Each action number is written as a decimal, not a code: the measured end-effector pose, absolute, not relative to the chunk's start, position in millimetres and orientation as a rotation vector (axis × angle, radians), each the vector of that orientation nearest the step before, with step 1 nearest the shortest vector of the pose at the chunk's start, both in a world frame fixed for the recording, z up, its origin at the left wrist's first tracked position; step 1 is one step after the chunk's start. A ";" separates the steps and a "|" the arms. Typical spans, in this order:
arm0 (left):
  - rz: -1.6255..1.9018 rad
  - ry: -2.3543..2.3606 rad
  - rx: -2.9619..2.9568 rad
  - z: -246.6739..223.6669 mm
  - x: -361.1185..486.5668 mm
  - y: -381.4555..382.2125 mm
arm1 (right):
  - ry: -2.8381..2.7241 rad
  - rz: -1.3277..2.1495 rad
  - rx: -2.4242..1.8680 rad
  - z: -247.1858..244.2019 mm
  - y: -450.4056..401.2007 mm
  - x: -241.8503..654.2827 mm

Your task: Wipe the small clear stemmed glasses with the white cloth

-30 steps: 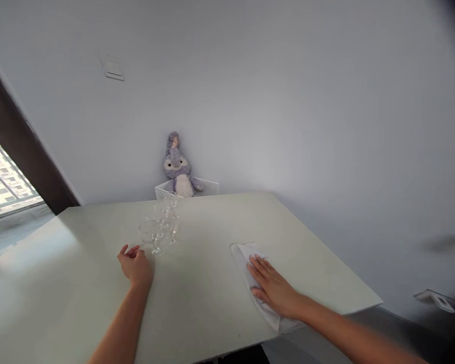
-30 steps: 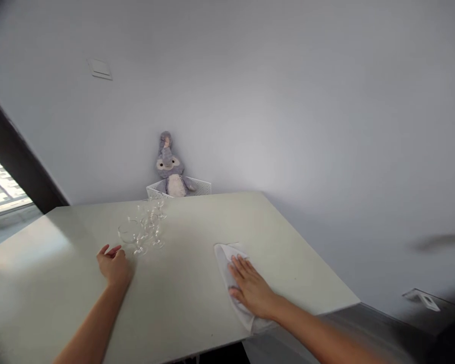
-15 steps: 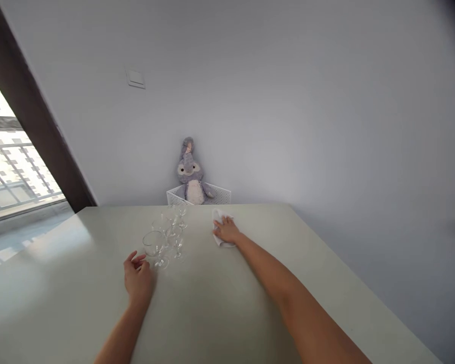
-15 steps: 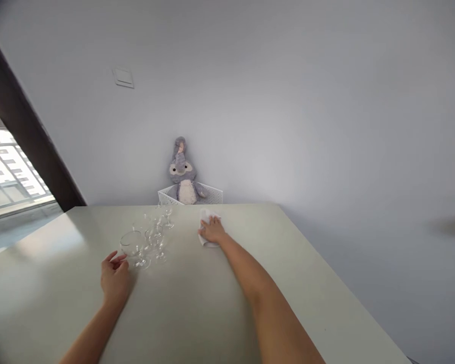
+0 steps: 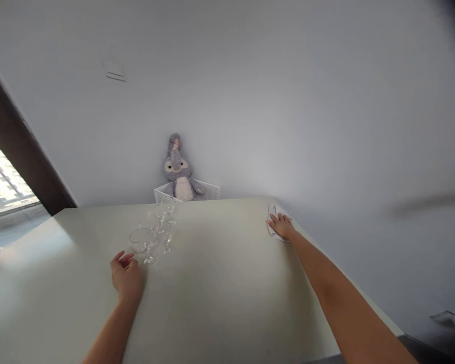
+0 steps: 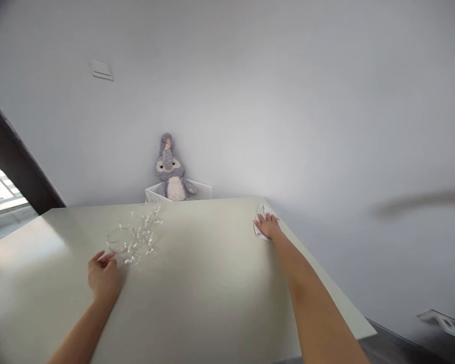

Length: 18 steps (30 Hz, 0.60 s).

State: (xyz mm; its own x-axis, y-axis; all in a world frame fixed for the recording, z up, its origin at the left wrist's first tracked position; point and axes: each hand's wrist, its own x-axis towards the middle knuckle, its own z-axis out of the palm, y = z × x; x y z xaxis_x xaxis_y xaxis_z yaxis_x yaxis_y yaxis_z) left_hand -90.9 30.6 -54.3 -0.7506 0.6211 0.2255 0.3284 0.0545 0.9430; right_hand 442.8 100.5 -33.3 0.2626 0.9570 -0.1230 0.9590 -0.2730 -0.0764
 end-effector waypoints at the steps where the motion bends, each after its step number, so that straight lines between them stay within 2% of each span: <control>1: 1.775 2.087 0.959 -55.2 -91.0 31.4 | 1.889 -0.225 2.487 -33.5 94.2 440.3; 4: 1.812 2.072 0.942 -55.2 -90.0 32.0 | 1.976 -0.244 2.420 -33.9 86.2 408.8; 10: 1.831 2.057 0.948 -47.2 -86.4 27.6 | 2.344 -0.329 2.096 -31.3 66.4 289.2; 14: 1.831 2.075 0.963 -46.0 -86.2 26.2 | 2.673 -0.488 1.727 -30.3 7.6 222.4; 18: 1.840 2.071 0.973 -47.4 -86.7 26.4 | 2.879 -0.553 1.511 -31.9 -60.6 204.0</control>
State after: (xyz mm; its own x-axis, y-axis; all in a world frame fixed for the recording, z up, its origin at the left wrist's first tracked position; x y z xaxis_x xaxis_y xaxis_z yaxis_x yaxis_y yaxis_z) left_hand -86.7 26.4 -47.4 -0.7617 0.5902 0.2673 0.3349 0.0054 0.9422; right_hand 204.0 -60.6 -31.9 -0.5707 0.8210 -0.0165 0.7688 0.5271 -0.3622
